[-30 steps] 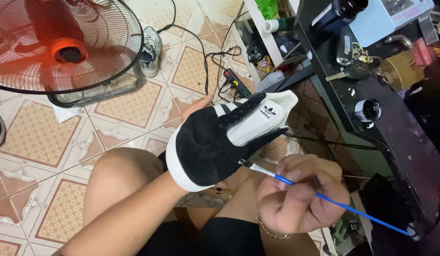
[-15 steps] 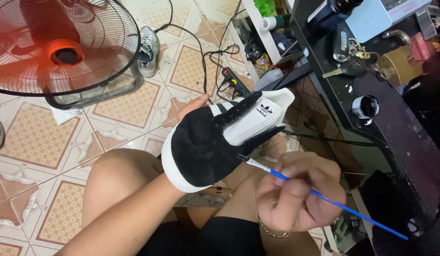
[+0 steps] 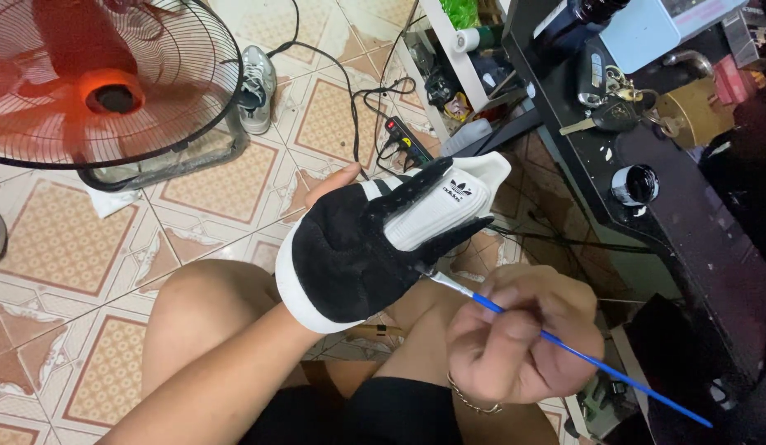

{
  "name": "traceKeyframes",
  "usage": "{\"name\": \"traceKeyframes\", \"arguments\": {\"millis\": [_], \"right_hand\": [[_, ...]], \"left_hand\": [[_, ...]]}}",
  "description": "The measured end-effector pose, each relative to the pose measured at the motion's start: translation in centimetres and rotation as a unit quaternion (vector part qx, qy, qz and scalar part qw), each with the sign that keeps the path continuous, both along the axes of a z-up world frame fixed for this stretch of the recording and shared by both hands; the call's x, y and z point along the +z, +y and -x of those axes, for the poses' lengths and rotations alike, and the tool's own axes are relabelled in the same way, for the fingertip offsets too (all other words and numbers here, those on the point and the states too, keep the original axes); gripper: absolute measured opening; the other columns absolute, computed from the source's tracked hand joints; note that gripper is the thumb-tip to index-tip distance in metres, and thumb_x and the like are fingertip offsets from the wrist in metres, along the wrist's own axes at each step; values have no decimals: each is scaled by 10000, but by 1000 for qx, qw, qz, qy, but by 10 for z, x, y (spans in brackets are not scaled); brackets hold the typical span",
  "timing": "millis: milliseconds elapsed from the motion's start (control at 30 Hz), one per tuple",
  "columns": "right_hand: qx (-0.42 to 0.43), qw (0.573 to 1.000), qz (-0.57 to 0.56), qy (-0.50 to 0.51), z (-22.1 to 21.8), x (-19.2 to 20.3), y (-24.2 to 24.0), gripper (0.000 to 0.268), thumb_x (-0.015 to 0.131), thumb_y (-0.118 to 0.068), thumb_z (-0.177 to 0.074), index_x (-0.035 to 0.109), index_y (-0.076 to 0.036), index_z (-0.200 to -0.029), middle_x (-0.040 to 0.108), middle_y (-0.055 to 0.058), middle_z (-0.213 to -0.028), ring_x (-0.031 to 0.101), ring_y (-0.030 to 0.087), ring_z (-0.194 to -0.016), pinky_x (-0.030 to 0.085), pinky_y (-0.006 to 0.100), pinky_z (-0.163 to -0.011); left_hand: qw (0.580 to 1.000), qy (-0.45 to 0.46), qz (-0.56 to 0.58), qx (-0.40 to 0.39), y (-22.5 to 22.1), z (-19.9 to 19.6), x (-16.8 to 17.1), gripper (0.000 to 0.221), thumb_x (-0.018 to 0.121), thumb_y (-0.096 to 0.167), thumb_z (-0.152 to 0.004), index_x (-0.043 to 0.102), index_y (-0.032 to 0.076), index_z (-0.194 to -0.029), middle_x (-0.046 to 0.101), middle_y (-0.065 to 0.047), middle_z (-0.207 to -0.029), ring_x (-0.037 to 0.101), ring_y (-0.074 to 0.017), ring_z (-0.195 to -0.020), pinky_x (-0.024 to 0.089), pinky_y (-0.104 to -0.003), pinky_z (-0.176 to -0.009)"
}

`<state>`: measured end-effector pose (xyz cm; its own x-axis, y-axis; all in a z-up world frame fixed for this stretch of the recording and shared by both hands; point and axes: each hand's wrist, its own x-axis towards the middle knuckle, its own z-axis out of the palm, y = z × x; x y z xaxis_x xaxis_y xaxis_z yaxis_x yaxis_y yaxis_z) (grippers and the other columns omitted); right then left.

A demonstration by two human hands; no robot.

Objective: Painting the white stripes of a black sneaker using a small brush and black paint.

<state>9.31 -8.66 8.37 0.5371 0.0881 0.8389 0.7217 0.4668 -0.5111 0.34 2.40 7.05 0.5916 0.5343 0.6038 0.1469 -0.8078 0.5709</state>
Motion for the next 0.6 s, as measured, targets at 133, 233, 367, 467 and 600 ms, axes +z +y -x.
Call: {"name": "traceKeyframes", "arguments": {"millis": [133, 233, 367, 467, 600], "right_hand": [[-7, 1000, -24, 14, 1, 0, 1, 207, 623, -128, -1043, 588, -29, -1222, 555, 175, -863, 491, 162, -526, 419, 256, -453], [-13, 999, -27, 29, 3, 3, 1, 194, 632, -129, -1038, 588, -13, -1187, 547, 178, -852, 482, 163, -523, 401, 251, -450], [-26, 999, -25, 25, 2, 6, 4, 240, 652, -143, -1003, 537, 12, -1145, 551, 165, -843, 492, 154, -514, 421, 242, -436], [6, 999, -33, 18, -1, 2, -1, 220, 624, -150, -1044, 558, 15, -1174, 537, 161, -813, 478, 152, -533, 389, 245, -468], [23, 993, -72, 92, -28, 21, -15, 217, 600, -164, -1126, 552, 30, -1211, 549, 150, -908, 490, 157, -621, 411, 243, -523]], "left_hand": [[999, -36, 14, -22, 1, 3, 8, 475, 834, 208, -841, 688, 73, -1272, 716, -78, -1184, 679, -256, -1087, 429, -447, -1113], [997, -53, -41, 28, 1, 2, 16, 447, 863, 237, -838, 720, 88, -1234, 710, -81, -1113, 665, -283, -1026, 461, -439, -1090], [998, -35, -46, -19, 5, 3, 14, 443, 835, 198, -769, 721, 94, -1185, 740, -60, -1138, 699, -267, -1043, 454, -459, -1056], [999, -34, -4, 24, -1, 0, 4, 409, 859, 236, -891, 674, 123, -1238, 734, -34, -1106, 686, -250, -1001, 468, -410, -1082], [986, 1, 153, 68, -9, -1, -7, 750, 903, 342, -795, 533, -11, -1344, 687, -101, -1038, 661, -260, -1012, 493, -385, -999]]}}
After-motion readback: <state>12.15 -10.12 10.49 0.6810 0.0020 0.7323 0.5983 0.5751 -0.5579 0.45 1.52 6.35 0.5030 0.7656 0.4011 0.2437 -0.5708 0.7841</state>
